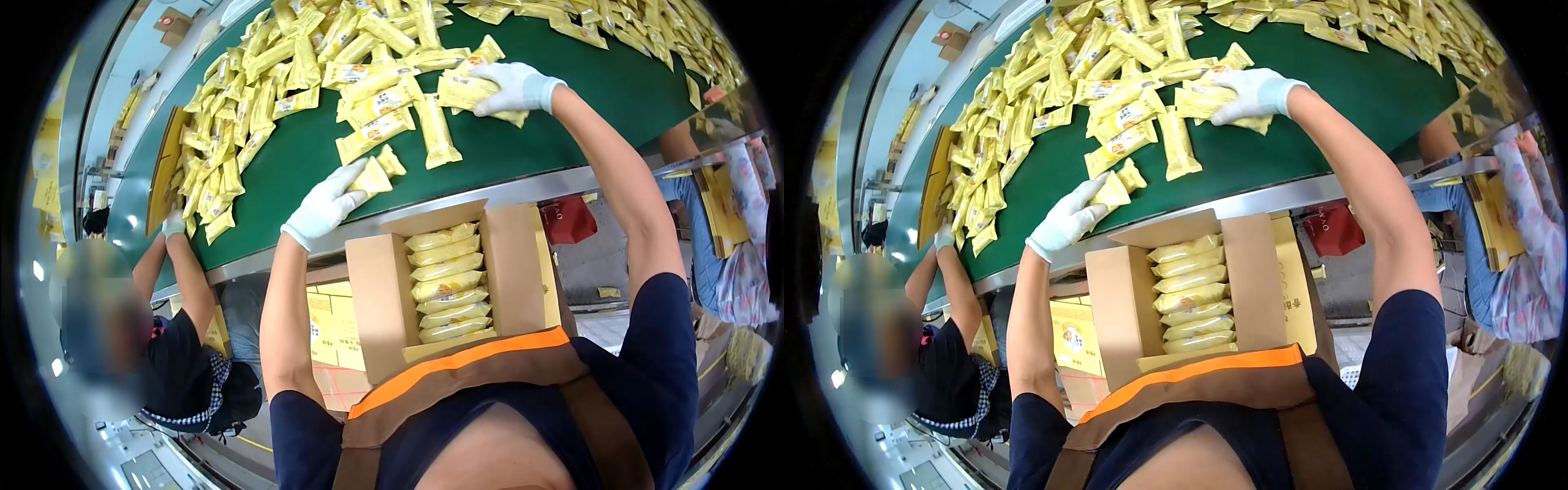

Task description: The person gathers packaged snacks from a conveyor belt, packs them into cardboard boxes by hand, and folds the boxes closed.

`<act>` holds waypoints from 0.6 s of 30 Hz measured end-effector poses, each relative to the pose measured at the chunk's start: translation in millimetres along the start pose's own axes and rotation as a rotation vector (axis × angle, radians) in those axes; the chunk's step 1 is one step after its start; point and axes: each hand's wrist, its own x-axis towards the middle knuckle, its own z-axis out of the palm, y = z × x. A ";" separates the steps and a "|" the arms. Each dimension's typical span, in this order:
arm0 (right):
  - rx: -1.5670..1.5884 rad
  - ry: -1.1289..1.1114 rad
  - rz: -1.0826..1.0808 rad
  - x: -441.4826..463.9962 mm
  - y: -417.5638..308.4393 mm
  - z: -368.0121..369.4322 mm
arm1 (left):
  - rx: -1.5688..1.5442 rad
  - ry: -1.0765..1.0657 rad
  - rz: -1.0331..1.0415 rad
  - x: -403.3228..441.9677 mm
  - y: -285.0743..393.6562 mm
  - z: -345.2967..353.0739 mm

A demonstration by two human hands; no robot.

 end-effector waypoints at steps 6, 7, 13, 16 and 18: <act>-0.029 0.038 -0.039 -61.4 -32.6 8.8 | 0.420 0.169 0.045 -6.3 3.0 20.1; -0.128 0.068 -0.061 -67.7 -34.0 8.3 | 0.510 0.188 0.080 -7.0 4.3 23.7; -0.149 0.115 0.038 -101.8 -22.9 8.9 | 0.595 0.247 0.056 -6.1 11.8 36.0; -0.029 -0.049 0.122 -86.5 -11.8 -1.4 | 0.430 0.133 -0.066 -5.9 5.5 31.4; -0.015 -0.248 0.132 -64.3 -8.3 -21.0 | 0.491 0.183 0.023 2.1 8.9 22.0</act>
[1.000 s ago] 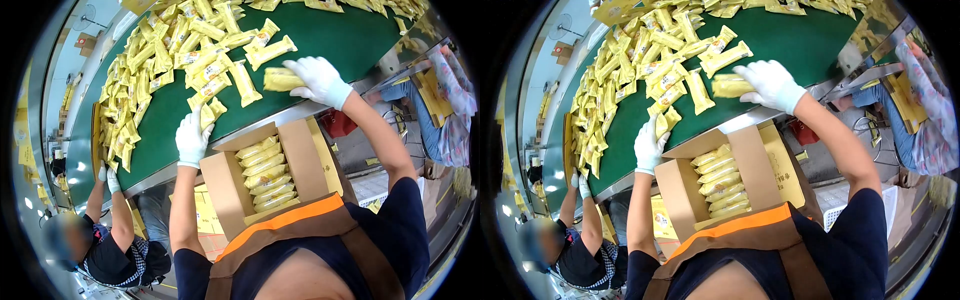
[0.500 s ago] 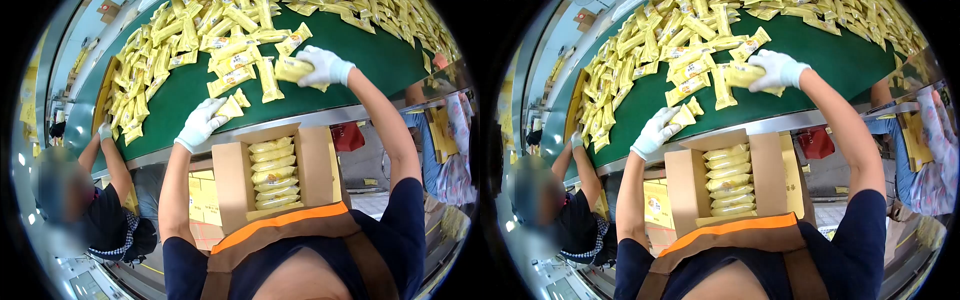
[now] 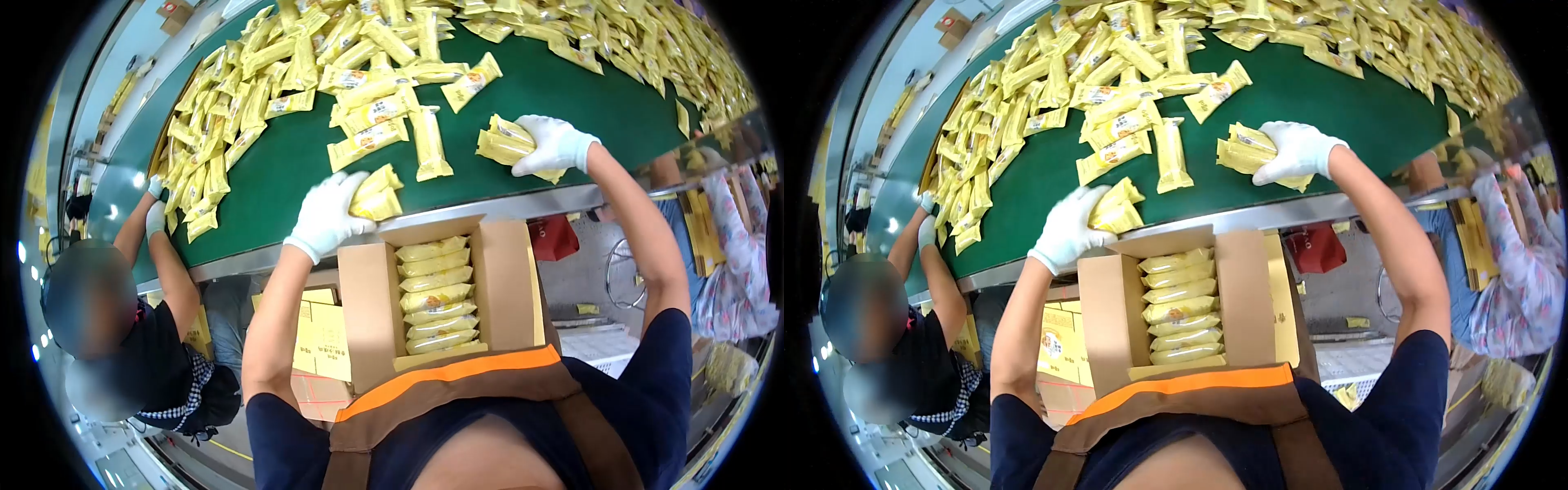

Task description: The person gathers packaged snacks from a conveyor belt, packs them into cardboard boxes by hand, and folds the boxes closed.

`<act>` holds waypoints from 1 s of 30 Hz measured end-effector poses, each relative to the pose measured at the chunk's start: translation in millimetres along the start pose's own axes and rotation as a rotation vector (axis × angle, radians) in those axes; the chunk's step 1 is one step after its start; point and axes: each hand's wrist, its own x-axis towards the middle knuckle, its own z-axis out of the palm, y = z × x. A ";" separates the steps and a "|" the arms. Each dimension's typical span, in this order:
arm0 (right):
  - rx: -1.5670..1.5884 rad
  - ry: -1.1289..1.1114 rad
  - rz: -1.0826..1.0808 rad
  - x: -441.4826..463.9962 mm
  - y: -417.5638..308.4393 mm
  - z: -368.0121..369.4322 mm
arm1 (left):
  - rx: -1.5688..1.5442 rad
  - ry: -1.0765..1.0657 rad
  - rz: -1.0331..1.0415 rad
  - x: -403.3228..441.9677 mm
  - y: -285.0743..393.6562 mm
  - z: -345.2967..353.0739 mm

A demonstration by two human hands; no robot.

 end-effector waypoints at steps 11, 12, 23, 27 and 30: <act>-0.278 -0.079 -0.286 106.6 -27.7 -48.5 | 0.020 0.020 0.105 46.5 -11.5 -9.3; -0.259 0.047 -0.317 100.8 -13.9 -34.5 | 0.001 0.098 0.118 42.1 -9.0 0.0; -0.386 0.146 -0.188 54.4 -25.4 -18.7 | 0.053 0.110 -0.199 42.6 19.3 -10.1; -0.244 0.305 -0.083 -9.8 -33.0 -16.5 | 0.005 0.163 -0.237 30.8 15.0 8.4; -0.262 0.298 -0.058 -11.5 -5.0 18.7 | 0.028 0.040 -0.291 29.7 26.9 -5.7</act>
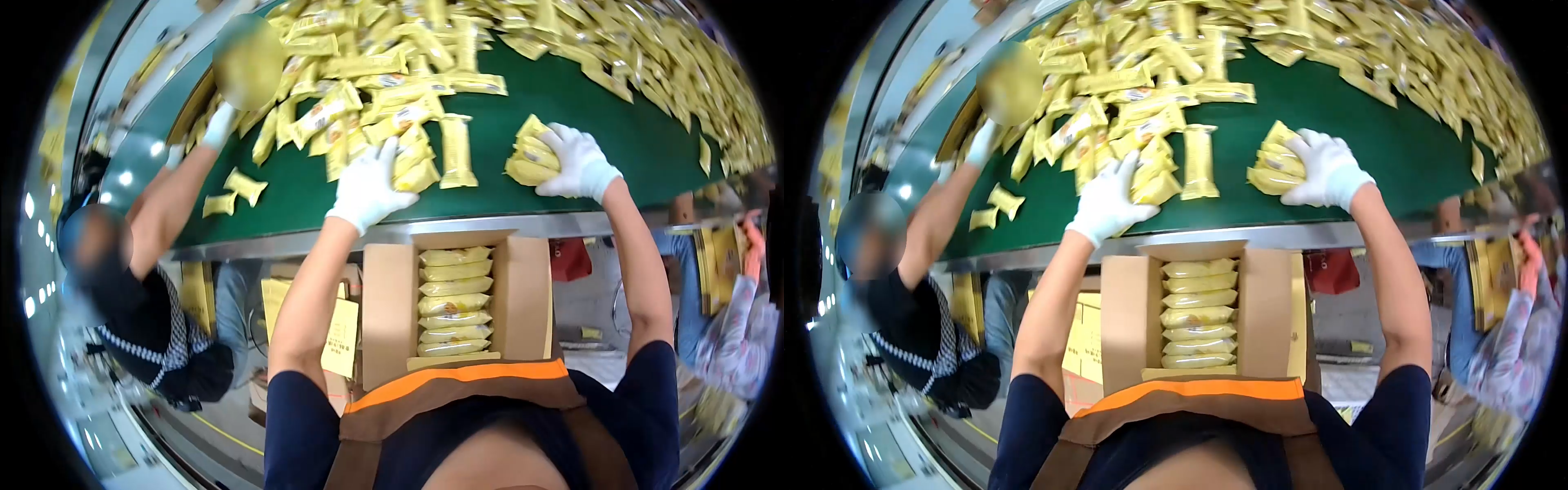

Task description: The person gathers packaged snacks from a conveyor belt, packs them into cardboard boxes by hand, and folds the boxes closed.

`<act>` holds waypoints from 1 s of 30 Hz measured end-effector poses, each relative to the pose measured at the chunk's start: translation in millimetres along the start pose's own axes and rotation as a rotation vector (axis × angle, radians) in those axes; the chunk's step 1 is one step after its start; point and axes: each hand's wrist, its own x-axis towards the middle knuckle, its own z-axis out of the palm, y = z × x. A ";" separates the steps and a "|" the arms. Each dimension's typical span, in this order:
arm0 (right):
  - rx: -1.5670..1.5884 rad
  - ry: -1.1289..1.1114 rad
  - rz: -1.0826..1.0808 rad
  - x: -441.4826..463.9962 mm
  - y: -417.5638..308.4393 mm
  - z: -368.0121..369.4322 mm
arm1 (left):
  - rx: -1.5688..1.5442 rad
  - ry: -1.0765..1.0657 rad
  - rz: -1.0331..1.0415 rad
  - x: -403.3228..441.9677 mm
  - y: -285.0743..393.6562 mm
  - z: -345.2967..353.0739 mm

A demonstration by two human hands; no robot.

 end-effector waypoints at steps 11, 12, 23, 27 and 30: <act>0.012 -0.053 0.058 -3.1 -8.0 -3.5 | -0.105 0.032 0.254 39.3 -13.1 -38.9; 0.016 -0.057 0.059 -3.6 -8.8 -4.8 | -0.175 -0.022 0.212 57.3 -11.1 -35.8; 0.056 0.126 0.058 -14.9 -28.8 -5.1 | 0.259 0.127 0.300 18.3 23.2 -10.0; 0.062 0.148 0.093 -19.9 -31.7 6.7 | 0.226 -0.027 0.133 22.9 14.3 -13.0; 0.076 0.040 0.141 -17.9 -31.2 7.9 | 0.287 -0.152 0.087 40.7 11.0 -18.9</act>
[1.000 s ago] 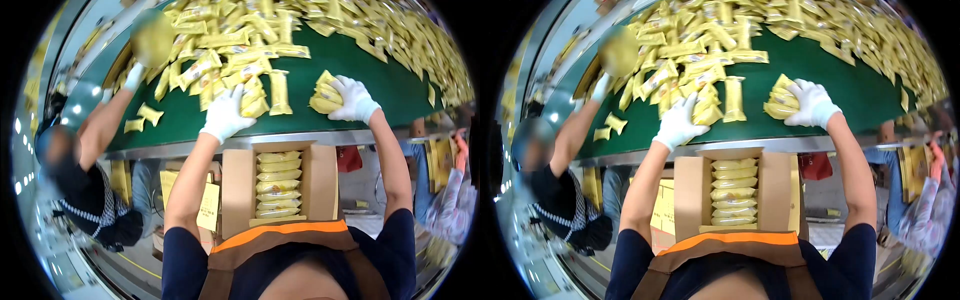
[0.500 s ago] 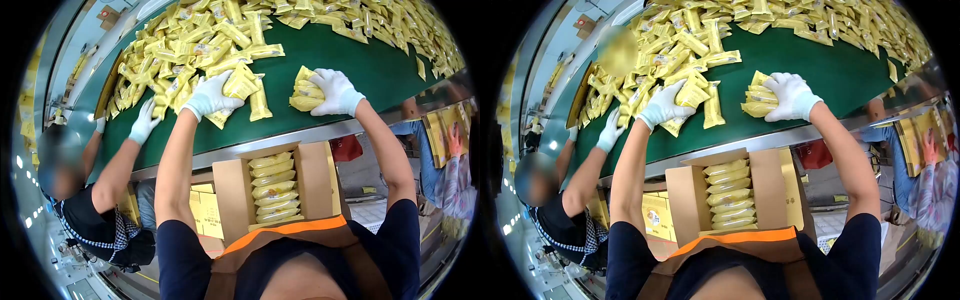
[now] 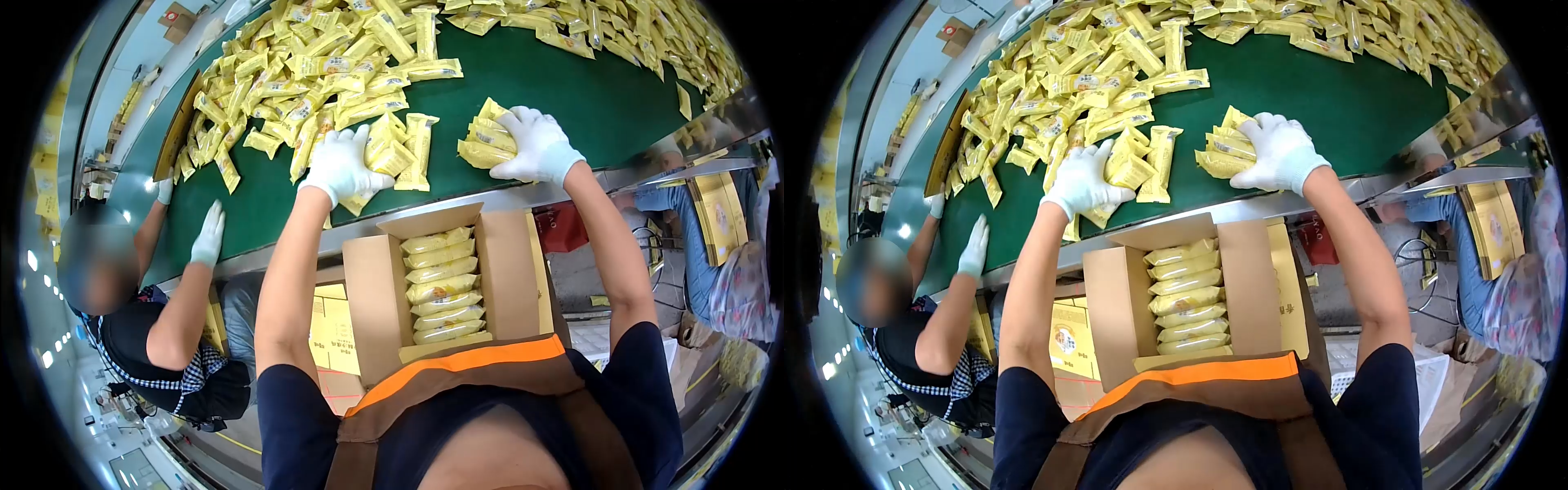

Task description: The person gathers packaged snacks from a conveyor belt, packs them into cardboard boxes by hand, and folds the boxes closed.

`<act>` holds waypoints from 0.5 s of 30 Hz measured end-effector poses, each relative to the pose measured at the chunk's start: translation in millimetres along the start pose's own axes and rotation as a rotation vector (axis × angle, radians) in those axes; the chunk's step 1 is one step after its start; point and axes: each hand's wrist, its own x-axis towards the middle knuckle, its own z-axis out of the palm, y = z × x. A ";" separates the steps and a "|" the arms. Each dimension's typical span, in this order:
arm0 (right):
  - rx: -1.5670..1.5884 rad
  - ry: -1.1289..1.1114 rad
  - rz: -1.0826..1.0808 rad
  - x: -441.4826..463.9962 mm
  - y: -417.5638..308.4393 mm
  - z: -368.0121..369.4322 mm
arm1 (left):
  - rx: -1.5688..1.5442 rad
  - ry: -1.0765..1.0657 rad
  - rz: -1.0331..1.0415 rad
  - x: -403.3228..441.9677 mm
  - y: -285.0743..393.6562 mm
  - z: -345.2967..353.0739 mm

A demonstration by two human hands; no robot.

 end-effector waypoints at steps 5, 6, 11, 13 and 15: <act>0.000 -0.059 0.018 -0.6 -5.3 -5.8 | 0.090 -0.072 -0.041 9.0 0.3 -12.5; 0.010 -0.044 0.015 -1.1 -6.2 -5.5 | 0.079 -0.096 -0.045 11.3 -2.0 -14.3; 0.000 -0.037 0.003 0.0 -2.9 -5.8 | 0.021 -0.044 0.018 15.7 -13.2 -6.4; 0.023 -0.063 -0.003 6.2 9.8 -16.7 | -0.033 -0.118 -0.027 10.5 -10.9 -12.2; -0.029 -0.042 0.025 8.5 18.8 -38.8 | 0.029 -0.168 -0.042 10.1 -3.8 -15.7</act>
